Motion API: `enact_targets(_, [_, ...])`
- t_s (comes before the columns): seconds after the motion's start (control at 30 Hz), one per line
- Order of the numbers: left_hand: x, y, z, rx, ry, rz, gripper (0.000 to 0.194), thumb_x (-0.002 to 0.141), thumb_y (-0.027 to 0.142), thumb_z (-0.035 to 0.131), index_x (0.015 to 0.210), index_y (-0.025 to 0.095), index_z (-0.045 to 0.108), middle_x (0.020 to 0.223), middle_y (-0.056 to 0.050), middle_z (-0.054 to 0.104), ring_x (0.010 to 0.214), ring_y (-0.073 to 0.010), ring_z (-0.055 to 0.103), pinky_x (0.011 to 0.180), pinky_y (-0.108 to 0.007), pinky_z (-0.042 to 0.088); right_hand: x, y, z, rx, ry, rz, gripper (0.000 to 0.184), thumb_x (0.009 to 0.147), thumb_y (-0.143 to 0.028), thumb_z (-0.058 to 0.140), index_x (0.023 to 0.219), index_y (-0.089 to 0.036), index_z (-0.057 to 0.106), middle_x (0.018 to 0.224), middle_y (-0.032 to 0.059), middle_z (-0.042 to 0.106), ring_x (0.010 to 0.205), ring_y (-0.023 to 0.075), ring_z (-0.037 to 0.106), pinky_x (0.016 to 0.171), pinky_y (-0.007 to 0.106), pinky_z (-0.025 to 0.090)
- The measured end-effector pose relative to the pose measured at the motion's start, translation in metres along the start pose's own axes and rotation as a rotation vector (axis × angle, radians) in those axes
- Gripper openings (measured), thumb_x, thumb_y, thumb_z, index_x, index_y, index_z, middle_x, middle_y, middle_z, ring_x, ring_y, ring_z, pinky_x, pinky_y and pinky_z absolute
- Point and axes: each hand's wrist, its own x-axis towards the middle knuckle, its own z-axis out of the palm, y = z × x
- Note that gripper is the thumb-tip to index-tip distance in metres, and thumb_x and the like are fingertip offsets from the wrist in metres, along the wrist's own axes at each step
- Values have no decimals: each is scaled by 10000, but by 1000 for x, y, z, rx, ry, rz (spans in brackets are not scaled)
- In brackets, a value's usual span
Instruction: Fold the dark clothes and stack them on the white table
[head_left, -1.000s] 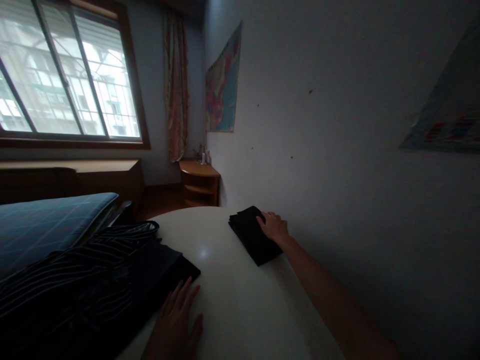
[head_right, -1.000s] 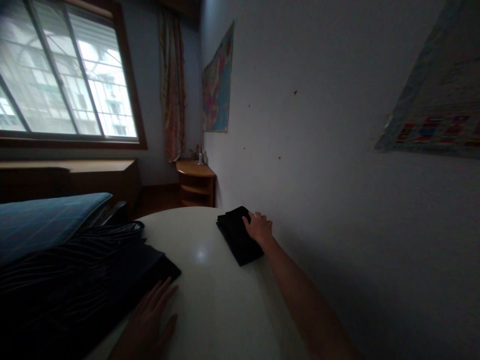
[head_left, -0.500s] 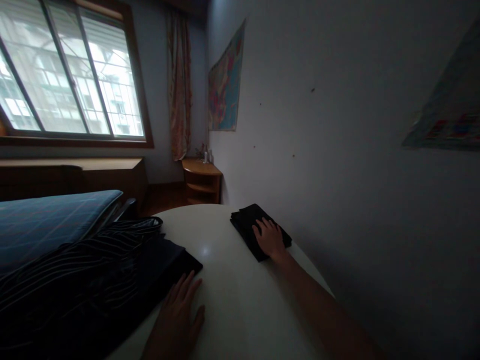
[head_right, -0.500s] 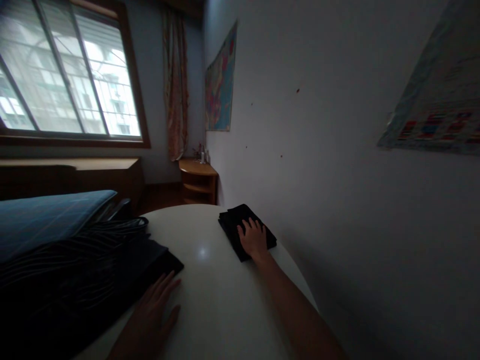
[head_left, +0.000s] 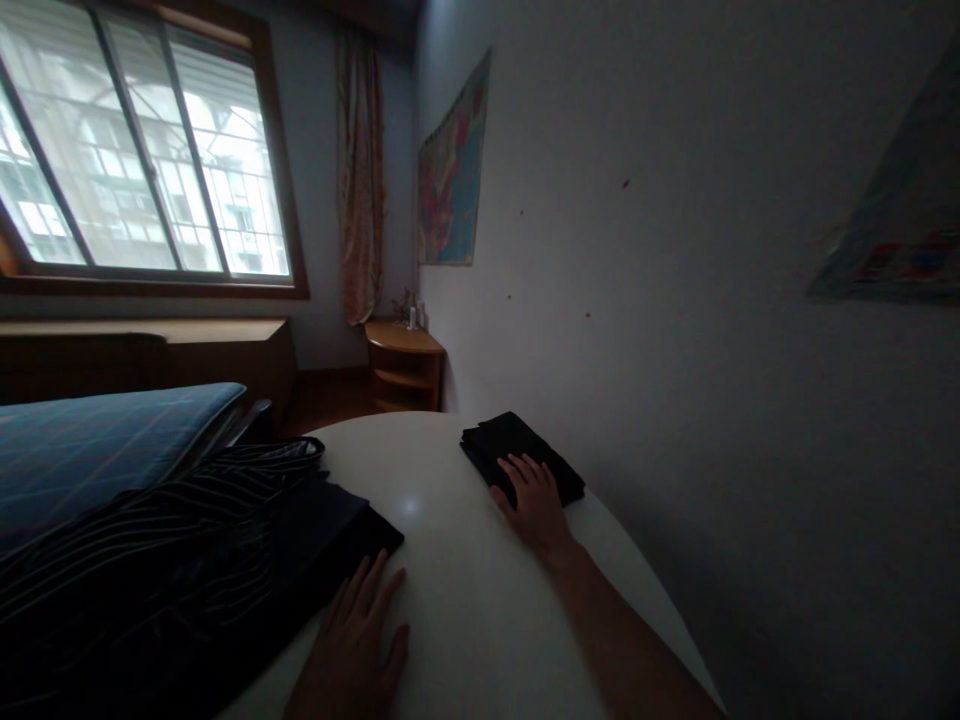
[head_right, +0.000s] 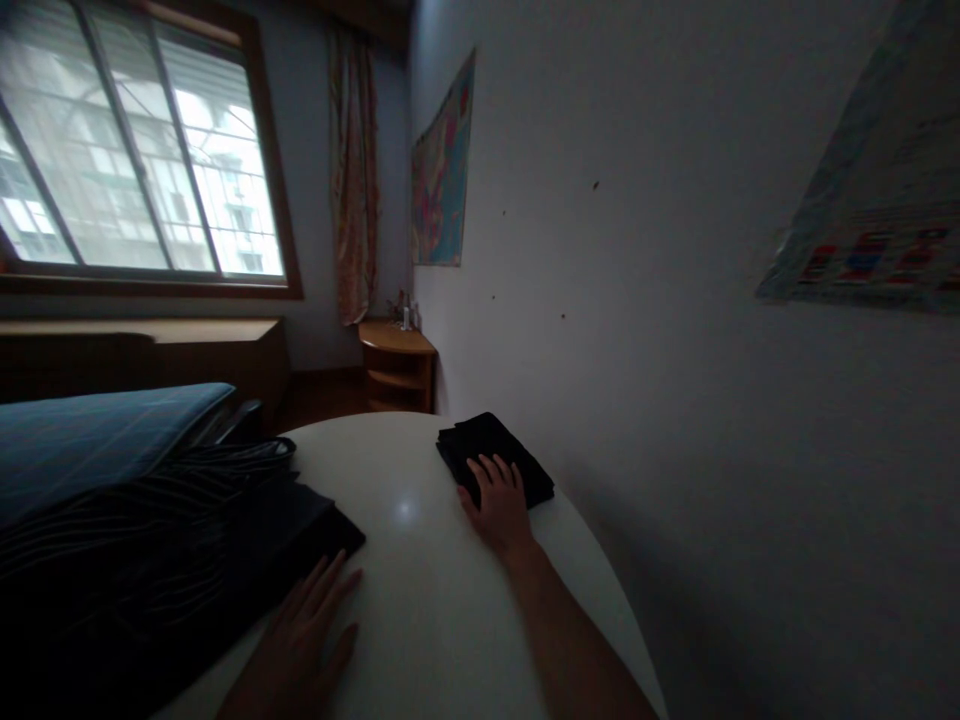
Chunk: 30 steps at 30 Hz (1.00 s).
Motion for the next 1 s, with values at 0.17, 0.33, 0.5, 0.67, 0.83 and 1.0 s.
enact_targets(0.17, [0,5,-8,28,-39,-6,533,926,369,423,1429,214,510,1570,-84,330,1447,-306,291,1156,-528,314,1,-1,2,18,6,-14,522,962,-519,405,1386,-239,529,1437,64,528,1366,259,389,1167,482,197])
enact_targets(0.33, [1,14,-21,30,-90,-46,537,929,356,413,1434,198,504,1575,-90,316,1454,-302,269,1173,-518,279,-2,-2,1,23,-4,-12,538,961,-528,405,1402,-241,514,1443,58,523,1381,262,369,1168,482,194])
enact_targets(0.5, [1,17,-27,5,-89,-59,528,925,342,434,1430,207,508,1580,-77,318,1464,-282,255,1191,-500,250,-2,-3,2,21,-12,0,549,962,-535,401,1410,-238,509,1464,61,503,1398,264,343,1170,476,188])
enact_targets(0.67, [1,17,-30,-23,-63,-51,512,917,318,446,1410,207,528,1567,-80,353,1456,-279,284,1185,-508,266,-1,-4,3,22,-18,15,548,967,-543,386,1408,-242,511,1467,59,499,1401,258,342,1172,474,179])
enact_targets(0.83, [1,13,-24,-70,-10,-40,492,906,314,469,1380,218,559,1551,-71,392,1448,-284,308,1174,-513,293,-1,-4,4,11,-22,29,540,969,-527,393,1414,-243,506,1469,57,498,1403,253,339,1170,471,182])
enact_targets(1.0, [3,10,-21,-126,130,-28,465,916,275,446,1361,209,565,1509,-80,458,1412,-274,381,1129,-498,374,-2,-5,3,4,-43,36,560,963,-529,394,1432,-237,487,1488,59,478,1412,257,323,1171,475,178])
